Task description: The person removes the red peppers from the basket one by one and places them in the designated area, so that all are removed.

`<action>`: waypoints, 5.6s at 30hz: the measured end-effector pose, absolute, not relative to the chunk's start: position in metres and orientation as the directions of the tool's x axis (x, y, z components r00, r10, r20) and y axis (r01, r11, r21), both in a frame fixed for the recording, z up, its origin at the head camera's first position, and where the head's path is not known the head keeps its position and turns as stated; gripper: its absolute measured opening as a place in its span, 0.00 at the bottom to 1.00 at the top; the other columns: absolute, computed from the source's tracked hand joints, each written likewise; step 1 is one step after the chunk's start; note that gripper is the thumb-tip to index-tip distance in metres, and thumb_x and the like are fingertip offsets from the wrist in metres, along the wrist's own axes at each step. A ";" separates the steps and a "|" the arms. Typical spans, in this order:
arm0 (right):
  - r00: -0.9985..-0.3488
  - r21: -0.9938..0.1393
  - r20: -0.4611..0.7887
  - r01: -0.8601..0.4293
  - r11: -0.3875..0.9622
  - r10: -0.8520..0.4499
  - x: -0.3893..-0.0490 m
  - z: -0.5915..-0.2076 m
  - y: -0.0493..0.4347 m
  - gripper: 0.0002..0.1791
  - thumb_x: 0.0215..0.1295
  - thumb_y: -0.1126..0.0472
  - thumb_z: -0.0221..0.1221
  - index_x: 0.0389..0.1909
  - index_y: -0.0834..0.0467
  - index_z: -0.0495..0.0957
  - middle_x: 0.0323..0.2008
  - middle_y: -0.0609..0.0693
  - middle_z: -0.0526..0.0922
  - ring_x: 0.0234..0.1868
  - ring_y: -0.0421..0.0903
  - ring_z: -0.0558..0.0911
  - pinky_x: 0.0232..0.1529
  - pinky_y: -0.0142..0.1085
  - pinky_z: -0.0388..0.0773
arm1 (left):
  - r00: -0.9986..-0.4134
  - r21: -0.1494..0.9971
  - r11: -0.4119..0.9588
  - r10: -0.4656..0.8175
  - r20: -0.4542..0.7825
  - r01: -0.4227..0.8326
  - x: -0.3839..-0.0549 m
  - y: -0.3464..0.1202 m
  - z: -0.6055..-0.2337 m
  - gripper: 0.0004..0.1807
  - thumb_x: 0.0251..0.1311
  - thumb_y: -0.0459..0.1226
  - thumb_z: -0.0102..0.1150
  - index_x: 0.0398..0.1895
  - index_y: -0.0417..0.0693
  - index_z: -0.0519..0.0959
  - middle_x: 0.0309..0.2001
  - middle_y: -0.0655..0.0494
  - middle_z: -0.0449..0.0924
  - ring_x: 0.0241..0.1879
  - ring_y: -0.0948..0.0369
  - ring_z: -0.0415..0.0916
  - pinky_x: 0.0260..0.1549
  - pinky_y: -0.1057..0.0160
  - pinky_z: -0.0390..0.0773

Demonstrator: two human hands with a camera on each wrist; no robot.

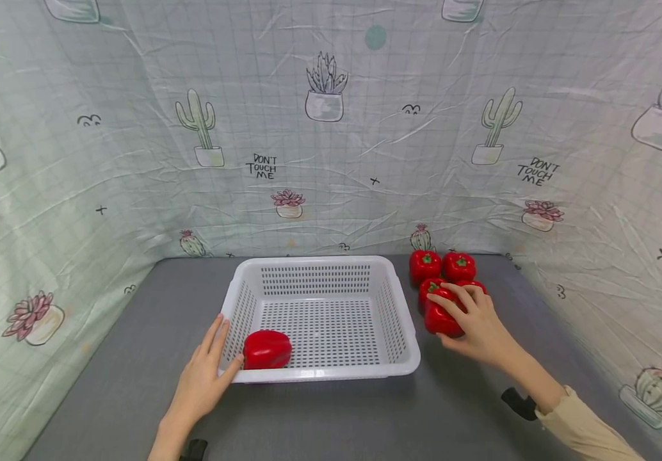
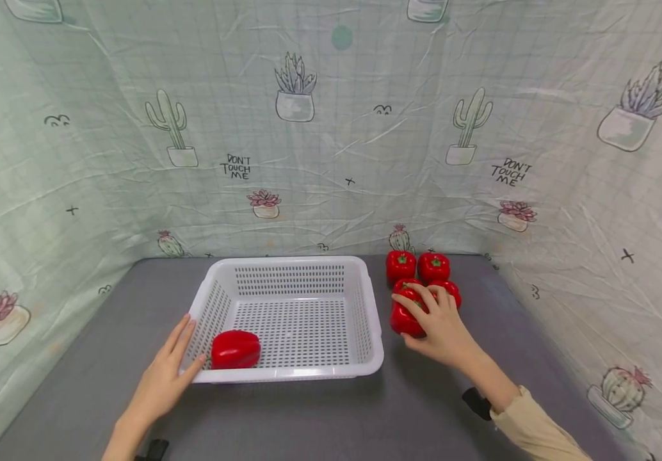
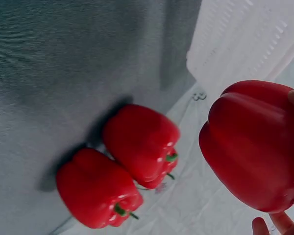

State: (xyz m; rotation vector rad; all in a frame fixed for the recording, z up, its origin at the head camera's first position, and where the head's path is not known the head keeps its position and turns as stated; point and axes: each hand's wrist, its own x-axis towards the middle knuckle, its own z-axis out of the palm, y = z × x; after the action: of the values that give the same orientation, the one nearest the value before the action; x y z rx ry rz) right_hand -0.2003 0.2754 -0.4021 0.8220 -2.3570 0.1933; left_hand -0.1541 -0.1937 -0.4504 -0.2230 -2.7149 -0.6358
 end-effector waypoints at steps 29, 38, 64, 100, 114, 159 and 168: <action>-0.735 0.014 0.466 -0.550 0.835 -0.493 -0.210 -0.446 0.286 0.44 0.26 0.55 0.73 0.54 0.50 0.69 0.55 0.57 0.66 0.49 0.55 0.61 0.42 0.52 0.63 | -0.929 0.390 0.895 0.065 0.365 0.216 -0.153 -0.192 -0.449 0.36 0.55 0.45 0.53 0.65 0.41 0.57 0.67 0.45 0.51 0.54 0.41 0.65 0.40 0.38 0.71; -0.740 0.016 0.455 -0.549 0.836 -0.495 -0.214 -0.452 0.288 0.44 0.27 0.55 0.73 0.54 0.50 0.69 0.55 0.57 0.67 0.50 0.56 0.63 0.41 0.51 0.63 | -0.927 0.392 0.893 0.067 0.368 0.220 -0.153 -0.192 -0.448 0.35 0.55 0.45 0.53 0.65 0.41 0.57 0.67 0.45 0.51 0.55 0.41 0.65 0.40 0.38 0.71; -0.780 -0.003 0.396 -0.529 0.848 -0.485 -0.222 -0.457 0.291 0.46 0.29 0.54 0.73 0.58 0.48 0.65 0.55 0.58 0.64 0.52 0.58 0.61 0.42 0.54 0.63 | -0.928 0.395 0.890 0.074 0.365 0.226 -0.154 -0.193 -0.450 0.36 0.55 0.45 0.53 0.65 0.41 0.56 0.67 0.45 0.51 0.55 0.42 0.64 0.41 0.37 0.70; -0.720 0.038 0.428 -0.590 0.807 -0.546 -0.222 -0.457 0.302 0.44 0.24 0.58 0.75 0.53 0.50 0.70 0.54 0.55 0.68 0.53 0.53 0.64 0.38 0.45 0.61 | -0.929 0.413 0.881 0.075 0.363 0.232 -0.154 -0.193 -0.450 0.36 0.55 0.44 0.53 0.65 0.41 0.56 0.67 0.45 0.50 0.56 0.42 0.62 0.41 0.36 0.69; -0.702 0.033 0.444 -0.609 0.793 -0.557 -0.224 -0.459 0.304 0.44 0.25 0.57 0.75 0.53 0.48 0.70 0.54 0.54 0.68 0.54 0.54 0.64 0.38 0.44 0.60 | -0.928 0.415 0.879 0.074 0.364 0.233 -0.155 -0.194 -0.450 0.36 0.55 0.45 0.53 0.66 0.42 0.55 0.67 0.46 0.50 0.57 0.42 0.61 0.41 0.37 0.70; -0.518 0.033 0.575 -0.759 0.651 -0.633 -0.223 -0.365 0.220 0.29 0.40 0.58 0.67 0.49 0.52 0.73 0.52 0.56 0.71 0.52 0.52 0.65 0.46 0.48 0.61 | -0.933 0.416 0.884 0.061 0.354 0.216 -0.154 -0.192 -0.450 0.36 0.55 0.46 0.52 0.66 0.42 0.56 0.68 0.46 0.50 0.57 0.42 0.62 0.41 0.38 0.70; -0.484 0.056 0.560 -0.788 0.613 -0.673 -0.236 -0.342 0.188 0.25 0.47 0.57 0.62 0.50 0.51 0.72 0.53 0.53 0.72 0.51 0.50 0.66 0.46 0.48 0.61 | -0.930 0.418 0.880 0.068 0.361 0.226 -0.154 -0.193 -0.450 0.36 0.54 0.45 0.53 0.65 0.42 0.57 0.67 0.46 0.51 0.56 0.42 0.63 0.40 0.38 0.72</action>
State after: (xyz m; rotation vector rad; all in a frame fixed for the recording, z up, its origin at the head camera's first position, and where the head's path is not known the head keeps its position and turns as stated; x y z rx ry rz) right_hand -0.2358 0.1877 -0.3418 1.1484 -2.2979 0.2822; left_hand -0.1540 -0.1930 -0.4503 -0.2187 -2.7113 -0.6605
